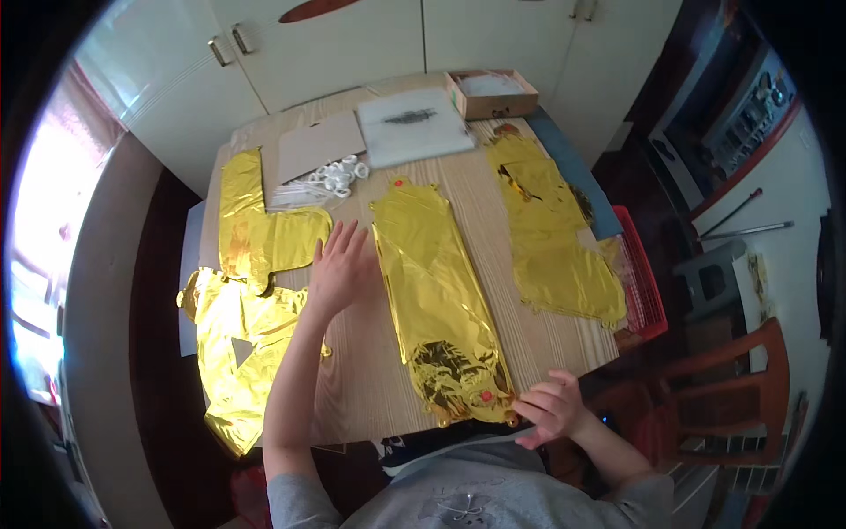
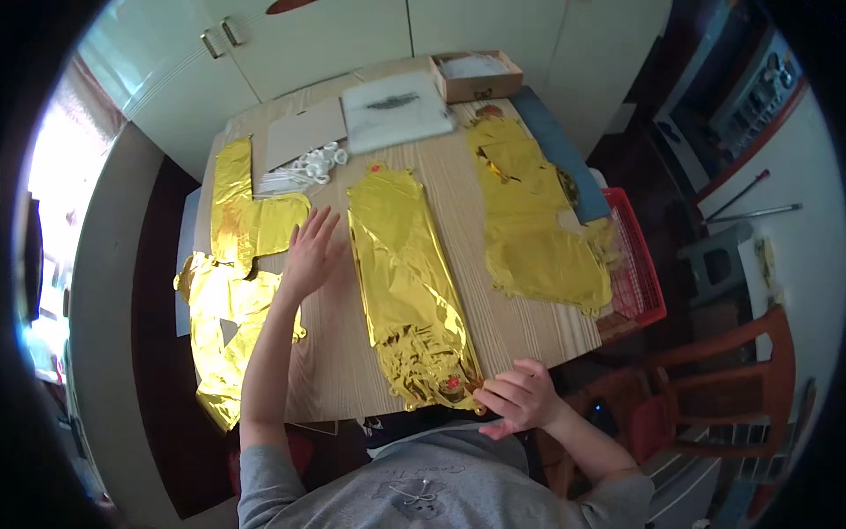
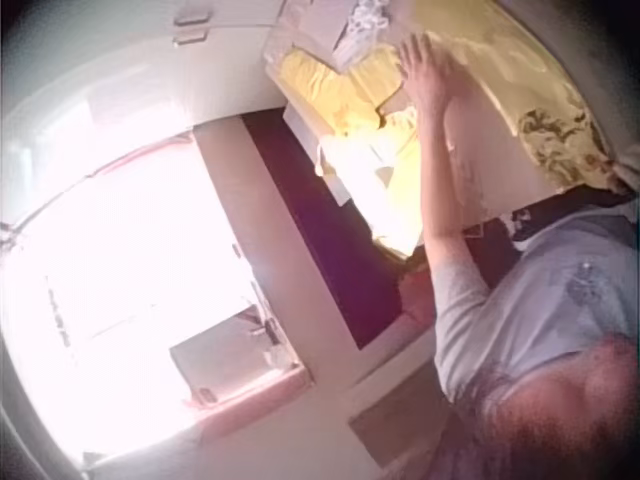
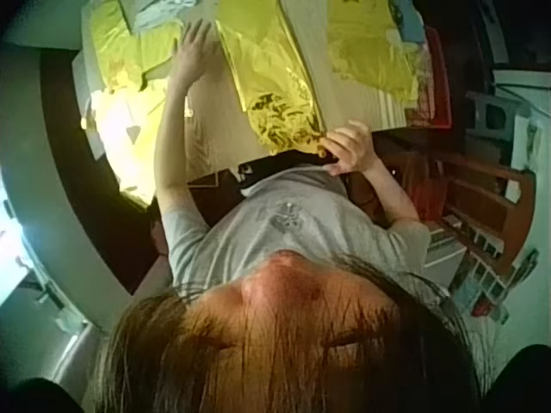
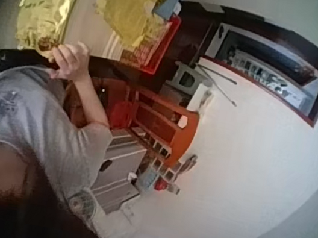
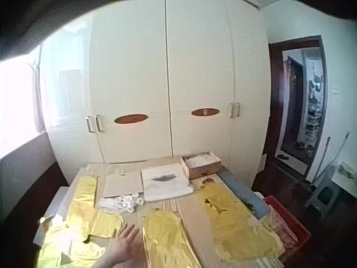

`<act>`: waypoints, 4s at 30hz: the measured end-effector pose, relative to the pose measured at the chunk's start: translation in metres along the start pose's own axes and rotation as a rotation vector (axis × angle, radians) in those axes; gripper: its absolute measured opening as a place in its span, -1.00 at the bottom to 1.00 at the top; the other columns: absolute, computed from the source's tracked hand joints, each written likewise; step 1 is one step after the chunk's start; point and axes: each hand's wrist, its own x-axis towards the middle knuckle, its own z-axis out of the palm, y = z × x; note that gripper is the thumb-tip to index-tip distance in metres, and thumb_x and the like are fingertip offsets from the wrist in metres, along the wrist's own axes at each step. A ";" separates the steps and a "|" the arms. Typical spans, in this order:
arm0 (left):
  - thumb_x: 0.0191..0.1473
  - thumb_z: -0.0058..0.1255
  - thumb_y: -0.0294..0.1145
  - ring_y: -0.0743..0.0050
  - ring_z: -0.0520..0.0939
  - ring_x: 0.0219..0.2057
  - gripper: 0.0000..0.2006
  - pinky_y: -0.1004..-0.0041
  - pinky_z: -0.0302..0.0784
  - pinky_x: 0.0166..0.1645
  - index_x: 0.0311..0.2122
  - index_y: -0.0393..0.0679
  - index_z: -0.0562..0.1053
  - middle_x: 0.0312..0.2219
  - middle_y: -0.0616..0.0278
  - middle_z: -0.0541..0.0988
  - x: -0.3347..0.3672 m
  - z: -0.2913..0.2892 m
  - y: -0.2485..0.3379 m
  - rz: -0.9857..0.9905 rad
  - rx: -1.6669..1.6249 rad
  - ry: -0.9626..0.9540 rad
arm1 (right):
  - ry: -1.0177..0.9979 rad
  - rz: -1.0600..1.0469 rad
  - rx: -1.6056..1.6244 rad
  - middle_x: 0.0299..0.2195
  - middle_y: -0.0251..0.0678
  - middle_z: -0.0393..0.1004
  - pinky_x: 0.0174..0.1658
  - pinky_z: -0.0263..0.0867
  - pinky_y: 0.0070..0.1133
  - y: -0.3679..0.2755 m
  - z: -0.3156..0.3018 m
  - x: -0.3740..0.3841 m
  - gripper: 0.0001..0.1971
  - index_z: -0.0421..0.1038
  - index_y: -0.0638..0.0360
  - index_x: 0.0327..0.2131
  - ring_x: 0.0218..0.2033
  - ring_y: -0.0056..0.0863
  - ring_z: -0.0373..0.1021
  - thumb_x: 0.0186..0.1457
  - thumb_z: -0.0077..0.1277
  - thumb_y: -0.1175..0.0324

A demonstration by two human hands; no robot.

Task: Manually packaging gold foil sheets into plastic sleeves with cardboard stiffeners.

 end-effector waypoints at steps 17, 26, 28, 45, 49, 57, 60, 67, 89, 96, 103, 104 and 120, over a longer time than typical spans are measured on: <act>-0.02 0.01 -0.29 0.09 0.53 -0.03 -0.67 0.19 0.44 0.04 -0.12 -0.16 0.47 -0.15 0.10 0.57 0.199 -0.017 -0.200 -0.034 0.078 -0.173 | 0.092 0.335 0.028 -0.36 -0.36 0.44 -0.22 0.32 -0.40 0.051 0.032 0.048 -0.80 0.50 0.13 -0.34 -0.34 -0.35 0.39 -0.15 0.05 0.43; -0.12 0.14 -0.34 0.05 0.61 -0.23 -0.55 0.25 0.52 -0.12 -0.02 -0.08 0.49 -0.26 0.04 0.61 0.213 -0.019 -0.227 0.138 0.025 -0.289 | 0.091 0.357 0.029 -0.38 -0.35 0.44 -0.26 0.33 -0.41 0.052 0.034 0.049 -0.82 0.49 0.14 -0.36 -0.37 -0.35 0.39 -0.15 0.05 0.46; -0.09 0.11 -0.35 0.07 0.61 -0.23 -0.63 0.24 0.51 -0.12 -0.09 -0.09 0.52 -0.27 0.05 0.61 0.215 -0.025 -0.218 0.116 0.052 -0.320 | 0.093 0.358 0.013 -0.38 -0.35 0.44 -0.27 0.33 -0.42 0.052 0.034 0.051 -0.82 0.48 0.14 -0.37 -0.38 -0.34 0.39 -0.16 0.06 0.48; -0.19 0.14 0.24 0.01 0.53 -0.03 -0.24 0.23 0.46 0.03 -0.07 -0.31 0.46 -0.10 -0.03 0.54 0.203 -0.025 -0.194 -0.607 0.181 -0.105 | 0.070 0.365 0.016 -0.40 -0.32 0.43 -0.27 0.34 -0.43 0.050 0.033 0.051 -0.81 0.49 0.14 -0.39 -0.39 -0.30 0.40 -0.19 0.08 0.56; -0.24 0.19 0.27 -0.01 0.47 0.05 -0.17 0.18 0.42 0.08 -0.02 -0.31 0.45 0.00 -0.01 0.49 0.213 -0.015 -0.195 -0.693 0.116 -0.194 | 0.074 0.379 0.031 -0.40 -0.29 0.44 -0.28 0.36 -0.41 0.051 0.038 0.048 -0.82 0.49 0.15 -0.41 -0.40 -0.28 0.41 -0.20 0.08 0.56; -0.22 0.22 0.13 0.14 0.56 -0.05 -0.32 0.30 0.48 0.01 -0.05 -0.18 0.50 -0.09 0.01 0.55 0.219 -0.010 -0.217 -0.674 0.058 -0.240 | 0.063 0.371 0.001 -0.40 -0.28 0.44 -0.27 0.37 -0.41 0.051 0.036 0.052 -0.84 0.50 0.14 -0.43 -0.38 -0.27 0.41 -0.19 0.09 0.56; -0.22 0.27 -0.04 0.13 0.59 -0.10 -0.40 0.30 0.50 -0.02 -0.05 -0.18 0.50 -0.15 0.01 0.58 0.210 -0.013 -0.216 -0.410 0.080 -0.051 | 0.065 0.379 0.000 -0.39 -0.34 0.44 -0.26 0.36 -0.43 0.051 0.037 0.052 -0.82 0.50 0.12 -0.41 -0.37 -0.32 0.40 -0.20 0.10 0.55; -0.29 0.34 -0.34 0.16 0.58 -0.09 -0.41 0.32 0.47 0.01 -0.01 -0.06 0.49 -0.12 0.14 0.59 0.201 -0.036 -0.223 -0.049 -0.017 -0.272 | 0.046 0.385 -0.010 -0.37 -0.34 0.44 -0.25 0.36 -0.44 0.050 0.033 0.056 -0.81 0.50 0.12 -0.39 -0.35 -0.32 0.40 -0.19 0.11 0.54; -0.18 0.26 -0.29 0.12 0.60 -0.14 -0.51 0.29 0.47 -0.02 -0.03 0.02 0.52 -0.17 0.16 0.61 0.196 -0.045 -0.229 0.055 0.048 -0.351 | 0.042 0.439 0.032 -0.36 -0.32 0.44 -0.24 0.38 -0.45 0.052 0.038 0.051 -0.84 0.51 0.14 -0.41 -0.35 -0.32 0.41 -0.19 0.13 0.52; -0.13 0.20 -0.28 0.09 0.61 -0.20 -0.58 0.27 0.50 -0.08 -0.06 0.01 0.53 -0.22 0.13 0.62 0.196 -0.047 -0.221 0.099 0.133 -0.361 | 0.042 0.430 0.034 -0.36 -0.33 0.44 -0.24 0.38 -0.43 0.053 0.036 0.054 -0.82 0.51 0.14 -0.40 -0.35 -0.32 0.41 -0.20 0.13 0.54; -0.02 -0.06 -0.44 0.08 0.65 -0.34 -0.85 0.24 0.57 -0.22 -0.37 -0.18 0.55 -0.38 0.07 0.63 0.197 -0.030 -0.224 0.216 0.377 -0.265 | 0.032 0.435 0.041 -0.35 -0.34 0.44 -0.22 0.37 -0.44 0.052 0.036 0.055 -0.82 0.51 0.12 -0.41 -0.33 -0.32 0.41 -0.20 0.15 0.55; -0.03 -0.07 -0.46 0.08 0.65 -0.37 -0.87 0.25 0.57 -0.25 -0.41 -0.18 0.53 -0.41 0.07 0.62 0.192 -0.028 -0.229 0.230 0.426 -0.239 | 0.036 0.429 0.044 -0.35 -0.34 0.43 -0.22 0.37 -0.44 0.052 0.036 0.056 -0.82 0.51 0.12 -0.40 -0.33 -0.33 0.41 -0.20 0.14 0.55; 0.05 0.05 -0.46 0.11 0.60 -0.48 -0.86 0.27 0.50 -0.40 -0.23 -0.11 0.48 -0.47 0.16 0.57 0.099 -0.144 -0.126 0.200 0.118 0.729 | 0.180 0.457 0.250 -0.32 -0.22 0.46 -0.17 0.37 -0.46 0.064 0.021 0.076 -0.80 0.45 0.23 -0.30 -0.28 -0.28 0.43 -0.09 0.09 0.55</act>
